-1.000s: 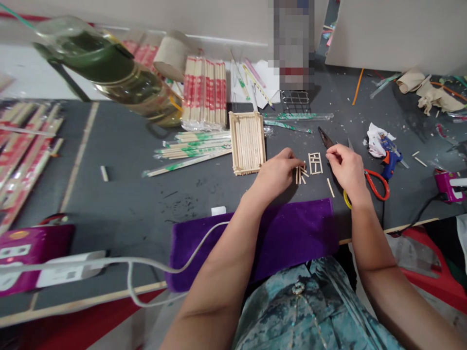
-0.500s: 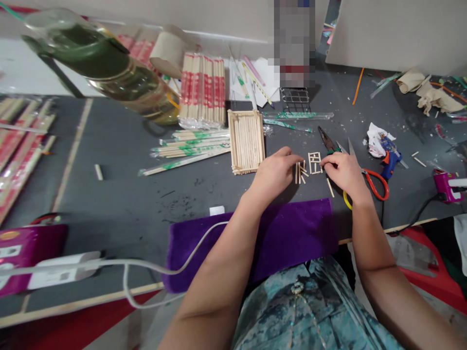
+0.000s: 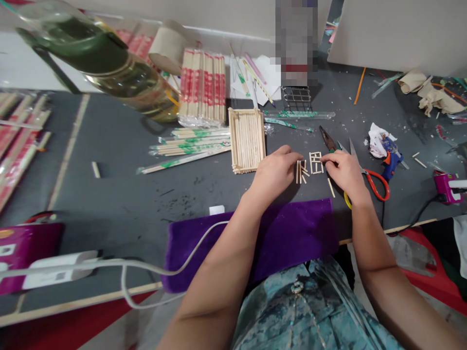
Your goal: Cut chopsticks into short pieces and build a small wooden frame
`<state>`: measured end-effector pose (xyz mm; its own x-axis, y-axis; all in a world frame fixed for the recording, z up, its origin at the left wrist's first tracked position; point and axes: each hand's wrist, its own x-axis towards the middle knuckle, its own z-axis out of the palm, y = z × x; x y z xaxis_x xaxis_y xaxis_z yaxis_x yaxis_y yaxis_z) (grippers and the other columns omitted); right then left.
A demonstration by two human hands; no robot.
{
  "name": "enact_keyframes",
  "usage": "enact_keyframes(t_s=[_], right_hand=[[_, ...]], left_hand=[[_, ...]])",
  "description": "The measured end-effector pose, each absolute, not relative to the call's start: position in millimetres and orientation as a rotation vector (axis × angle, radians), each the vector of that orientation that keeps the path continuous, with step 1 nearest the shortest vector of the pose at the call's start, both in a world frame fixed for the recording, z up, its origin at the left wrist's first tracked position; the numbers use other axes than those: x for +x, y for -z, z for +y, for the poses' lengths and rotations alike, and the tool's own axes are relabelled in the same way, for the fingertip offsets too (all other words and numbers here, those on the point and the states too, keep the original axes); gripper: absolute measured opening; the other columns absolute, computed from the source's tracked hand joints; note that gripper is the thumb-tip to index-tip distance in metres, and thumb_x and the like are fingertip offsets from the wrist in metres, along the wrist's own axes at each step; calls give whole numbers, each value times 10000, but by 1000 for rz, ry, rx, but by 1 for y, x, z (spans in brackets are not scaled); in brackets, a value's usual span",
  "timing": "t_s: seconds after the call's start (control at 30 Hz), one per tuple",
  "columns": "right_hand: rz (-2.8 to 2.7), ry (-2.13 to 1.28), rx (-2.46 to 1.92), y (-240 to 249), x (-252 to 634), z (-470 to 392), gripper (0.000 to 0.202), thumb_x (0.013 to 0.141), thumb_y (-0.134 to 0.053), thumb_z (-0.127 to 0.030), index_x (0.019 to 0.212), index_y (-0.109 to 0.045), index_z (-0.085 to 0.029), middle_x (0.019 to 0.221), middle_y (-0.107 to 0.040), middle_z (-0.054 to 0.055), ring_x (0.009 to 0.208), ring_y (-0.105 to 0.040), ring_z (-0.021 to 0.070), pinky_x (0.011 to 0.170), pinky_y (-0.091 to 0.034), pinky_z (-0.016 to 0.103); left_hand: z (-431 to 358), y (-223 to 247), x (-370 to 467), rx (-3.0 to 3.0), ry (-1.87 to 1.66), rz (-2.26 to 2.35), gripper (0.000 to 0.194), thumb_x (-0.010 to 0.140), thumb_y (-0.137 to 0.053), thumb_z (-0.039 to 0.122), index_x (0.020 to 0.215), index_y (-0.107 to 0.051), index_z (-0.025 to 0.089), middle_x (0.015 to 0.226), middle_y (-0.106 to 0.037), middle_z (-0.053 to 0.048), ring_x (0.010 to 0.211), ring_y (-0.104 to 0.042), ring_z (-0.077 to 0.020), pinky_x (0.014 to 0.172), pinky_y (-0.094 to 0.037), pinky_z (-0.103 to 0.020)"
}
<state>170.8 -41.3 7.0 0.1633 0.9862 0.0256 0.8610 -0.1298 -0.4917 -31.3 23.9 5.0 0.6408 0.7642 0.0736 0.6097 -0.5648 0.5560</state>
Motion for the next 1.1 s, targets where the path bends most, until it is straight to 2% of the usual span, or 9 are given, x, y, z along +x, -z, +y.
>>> enact_keyframes(t_s=[0.27,0.43,0.83,1.0,1.1], right_hand=[[-1763,-387,-2079,-5,170,-41,384,891,-481,-114,1036,-812,-247,988,-742,58,908,-668,216,838,-482,343],[-1777,-375,-2044,-6,170,-41,393,905,-464,-111,1084,-798,-215,979,-735,72,909,-672,218,847,-479,339],[-1766,-348,-1996,-9,169,-41,365,905,-466,-119,1052,-785,-218,965,-715,68,857,-657,203,802,-472,323],[-1700,-299,-1975,-10,173,-41,320,926,-473,-160,1051,-763,-212,982,-733,77,891,-671,222,825,-482,341],[-1622,-311,-1946,-12,175,-42,277,940,-500,-206,1075,-741,-215,1056,-753,82,947,-685,232,882,-490,362]], left_hand=[[23,-8,-31,2371,-409,1095,363,955,-437,122,1133,-750,168,977,-655,-104,824,-639,-218,695,-487,-319],[23,-7,-31,2370,-401,1116,369,953,-429,122,1122,-754,166,963,-655,-105,816,-636,-219,688,-484,-326],[25,-5,-33,2359,-369,1073,365,927,-436,112,1044,-777,174,945,-660,-94,814,-638,-215,699,-486,-325],[25,-3,-30,2313,-516,1106,332,922,-441,107,1002,-758,164,963,-662,-97,808,-638,-208,721,-507,-331],[24,0,-26,2232,-733,1099,346,899,-417,56,1001,-730,165,1017,-674,-94,890,-652,-198,786,-525,-326]])
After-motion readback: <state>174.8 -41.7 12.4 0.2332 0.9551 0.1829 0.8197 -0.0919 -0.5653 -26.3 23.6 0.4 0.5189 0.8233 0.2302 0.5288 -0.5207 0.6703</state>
